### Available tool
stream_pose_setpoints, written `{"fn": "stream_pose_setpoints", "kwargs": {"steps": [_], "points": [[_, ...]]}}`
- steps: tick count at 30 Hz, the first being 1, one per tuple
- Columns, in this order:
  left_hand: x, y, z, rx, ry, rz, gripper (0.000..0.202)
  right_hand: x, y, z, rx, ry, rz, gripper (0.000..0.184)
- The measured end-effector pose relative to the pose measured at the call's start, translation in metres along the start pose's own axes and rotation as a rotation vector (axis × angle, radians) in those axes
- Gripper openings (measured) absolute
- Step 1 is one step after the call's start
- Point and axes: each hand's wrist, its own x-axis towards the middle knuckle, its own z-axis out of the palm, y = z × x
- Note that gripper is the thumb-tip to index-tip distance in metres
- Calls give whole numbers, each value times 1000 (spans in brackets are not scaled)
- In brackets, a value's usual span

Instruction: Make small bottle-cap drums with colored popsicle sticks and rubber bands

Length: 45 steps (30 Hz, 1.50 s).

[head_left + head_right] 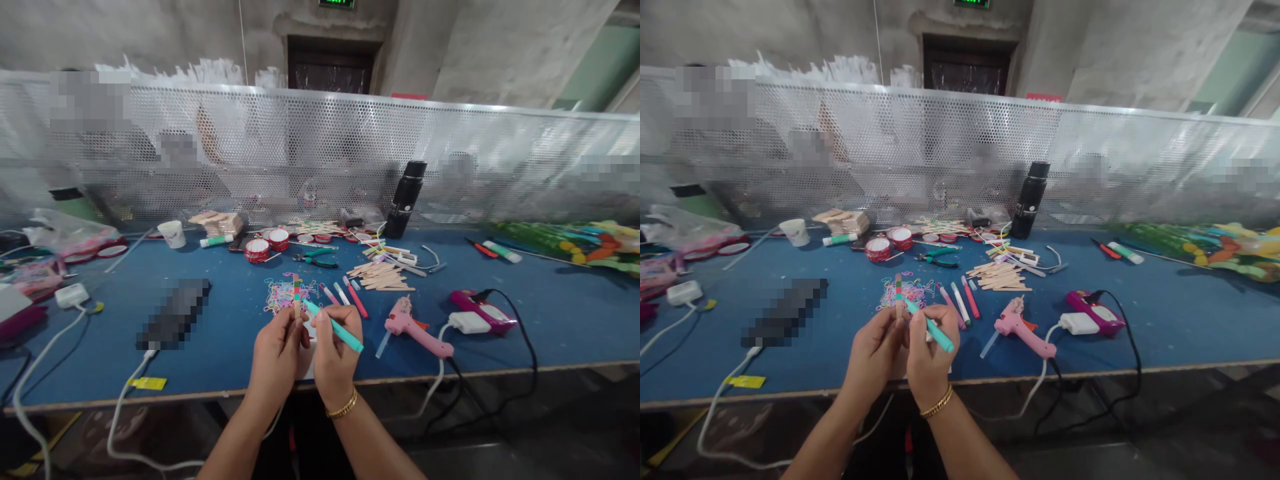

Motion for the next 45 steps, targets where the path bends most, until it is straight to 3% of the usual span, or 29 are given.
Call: {"fn": "stream_pose_setpoints", "kwargs": {"steps": [21,27,45], "points": [[0,5,1,51,53,25,27,-1,0,0,20,-45,-5,15],[0,5,1,9,23,-11,27,0,0,0,10,2,13,15],[-1,0,1,50,25,12,24,0,1,1,36,-27,-7,14]]}}
